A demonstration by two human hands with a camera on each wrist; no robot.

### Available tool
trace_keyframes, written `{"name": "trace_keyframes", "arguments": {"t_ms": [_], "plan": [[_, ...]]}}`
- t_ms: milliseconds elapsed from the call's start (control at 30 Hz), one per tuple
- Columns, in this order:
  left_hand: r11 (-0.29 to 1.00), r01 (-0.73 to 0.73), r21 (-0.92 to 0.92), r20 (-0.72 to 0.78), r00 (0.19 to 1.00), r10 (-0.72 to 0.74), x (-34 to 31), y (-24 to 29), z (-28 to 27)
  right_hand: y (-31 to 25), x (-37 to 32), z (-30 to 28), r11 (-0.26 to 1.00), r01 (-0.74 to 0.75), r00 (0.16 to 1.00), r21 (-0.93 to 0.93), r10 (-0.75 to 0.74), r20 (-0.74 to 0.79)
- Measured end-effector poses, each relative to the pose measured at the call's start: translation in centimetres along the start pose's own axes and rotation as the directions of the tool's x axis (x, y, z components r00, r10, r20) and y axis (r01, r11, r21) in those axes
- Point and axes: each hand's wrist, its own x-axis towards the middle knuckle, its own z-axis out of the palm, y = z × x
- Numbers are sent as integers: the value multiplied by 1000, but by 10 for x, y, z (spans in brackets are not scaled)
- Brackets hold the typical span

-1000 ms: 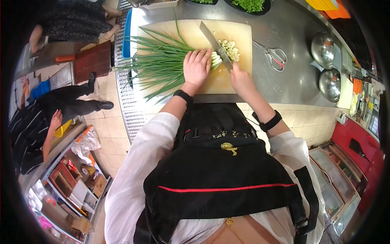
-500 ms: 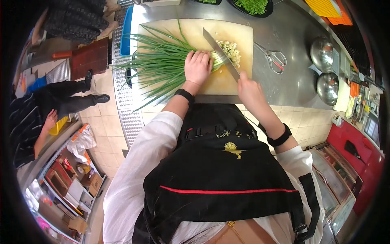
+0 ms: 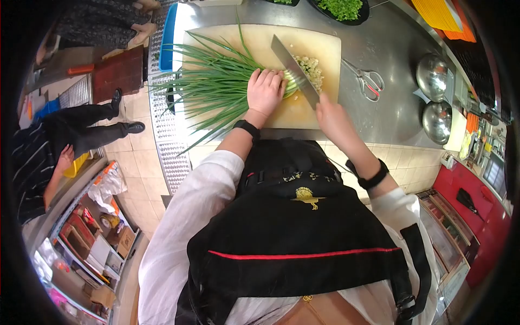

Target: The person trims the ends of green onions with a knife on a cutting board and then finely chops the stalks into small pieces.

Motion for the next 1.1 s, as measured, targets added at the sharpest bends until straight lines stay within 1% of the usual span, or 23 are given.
{"name": "trace_keyframes", "arguments": {"t_ms": [67,133,200,267,333,367,400,433,467,533,667,733,767,800,867,933,1033,1067,1100], "plan": [[1000,0,-5,-4,1000,0,-1,0,0,-2,19,18,1000,-15,1000,16,16,-10],[1000,8,-1,-17,1000,-8,1,-1,1,-6,37,33,997,39,988,61,-30,-151],[999,-5,-41,-3,1000,5,0,-1,0,-6,44,29,994,63,988,90,-49,-150],[999,-16,-34,-16,1000,16,1,-2,-1,-7,46,17,990,79,986,115,-60,-157],[999,-21,-28,-28,999,20,-1,0,-1,-22,44,-17,994,104,992,42,-101,-70],[1000,-15,-25,-27,1000,14,-1,1,-1,-25,41,-24,994,102,992,41,-99,-73],[1000,-11,-20,-29,1000,10,1,0,-1,-28,36,-29,996,92,995,12,-92,-38],[1000,-13,-21,-34,999,12,2,0,-1,-30,32,-32,996,85,996,-18,-85,-3],[1000,-4,-23,-25,1000,4,2,1,-2,-28,27,-29,996,85,996,-20,-85,-4],[1000,8,-27,-17,1000,-8,1,1,-2,-22,15,-21,1000,-16,1000,-26,17,21],[999,6,-45,-22,1000,-7,0,0,1,-18,-5,-16,1000,-16,999,-19,17,34],[999,5,-45,-27,1000,-6,1,0,-1,-15,-5,-7,998,-59,998,11,59,28],[999,9,-47,-8,1000,-9,2,0,-2,-12,0,2,998,-55,998,12,55,31],[999,10,-51,14,1000,-10,2,1,-4,-10,8,15,999,-46,999,17,46,2],[999,3,-48,17,1000,-3,1,0,-3,-10,25,28,999,-37,999,20,38,-29],[999,0,-39,15,1000,1,4,-1,-3,-14,42,34,992,56,990,109,-41,-134],[999,-6,-39,-4,1000,6,3,1,-4,-14,57,25,994,73,987,83,-60,-146],[999,2,-41,15,1000,-2,4,0,-4,-13,58,18,993,78,986,83,-64,-151],[999,14,-45,40,999,-12,1,1,-4,-20,53,2,994,94,989,61,-86,-124]]}}
